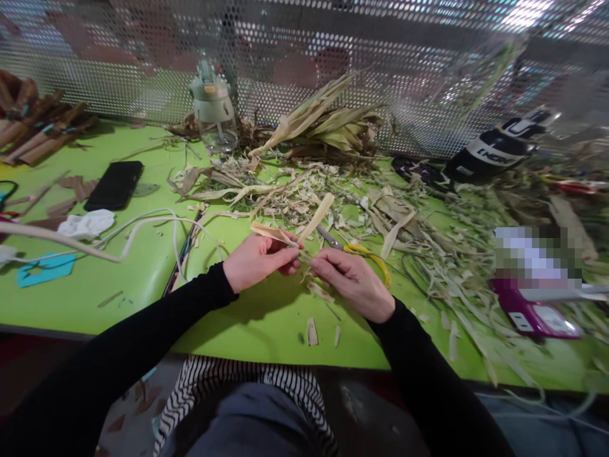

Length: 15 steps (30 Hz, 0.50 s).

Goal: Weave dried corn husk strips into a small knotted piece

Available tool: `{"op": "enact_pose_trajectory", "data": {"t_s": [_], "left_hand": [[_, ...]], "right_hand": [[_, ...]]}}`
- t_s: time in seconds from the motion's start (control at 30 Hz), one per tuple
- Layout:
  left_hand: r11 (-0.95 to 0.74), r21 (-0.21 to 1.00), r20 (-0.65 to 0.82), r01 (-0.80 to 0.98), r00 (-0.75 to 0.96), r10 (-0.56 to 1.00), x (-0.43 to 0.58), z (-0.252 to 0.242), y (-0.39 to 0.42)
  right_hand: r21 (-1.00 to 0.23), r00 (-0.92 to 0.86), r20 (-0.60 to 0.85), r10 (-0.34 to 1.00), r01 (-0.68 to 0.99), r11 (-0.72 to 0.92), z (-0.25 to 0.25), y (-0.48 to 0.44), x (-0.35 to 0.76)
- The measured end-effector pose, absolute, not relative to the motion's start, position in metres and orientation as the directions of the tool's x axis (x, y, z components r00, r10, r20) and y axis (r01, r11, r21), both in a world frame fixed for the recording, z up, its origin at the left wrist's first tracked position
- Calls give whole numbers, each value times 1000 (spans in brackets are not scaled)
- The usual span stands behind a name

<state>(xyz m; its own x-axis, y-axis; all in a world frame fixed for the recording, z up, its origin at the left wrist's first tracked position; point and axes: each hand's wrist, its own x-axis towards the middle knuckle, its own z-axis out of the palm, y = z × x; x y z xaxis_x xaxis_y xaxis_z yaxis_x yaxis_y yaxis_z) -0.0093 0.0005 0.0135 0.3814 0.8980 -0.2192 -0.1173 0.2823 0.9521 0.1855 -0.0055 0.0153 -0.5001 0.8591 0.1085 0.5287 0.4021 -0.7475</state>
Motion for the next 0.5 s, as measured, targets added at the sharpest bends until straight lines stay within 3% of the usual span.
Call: {"op": "enact_pose_trajectory", "data": {"t_s": [0.1,0.17,0.2,0.3,0.4,0.5], "left_hand": [[288,933,-178,-215,419,890,-10,11,1],[261,923,-131,-282,407,904,-8,8,0],[238,926,-110,-293,395,912,-6,7,0],[144,967,-51,-210,394,918,0,3,-1],[-12,998,34,-60,385,922,2,-1,0],[-199,964,120,177,378,918,-1,-4,2]], "right_hand": [[-571,-323,374,869,658,491,10,-3,185],[-406,-204,613,763,747,526,7,-5,181],[-361,-204,664,719,755,547,6,-7,178],[-451,-338,522,783,671,589,4,-16,166],[-651,-385,273,882,600,464,5,-23,155],[-751,-380,192,905,537,385,9,-25,152]]}}
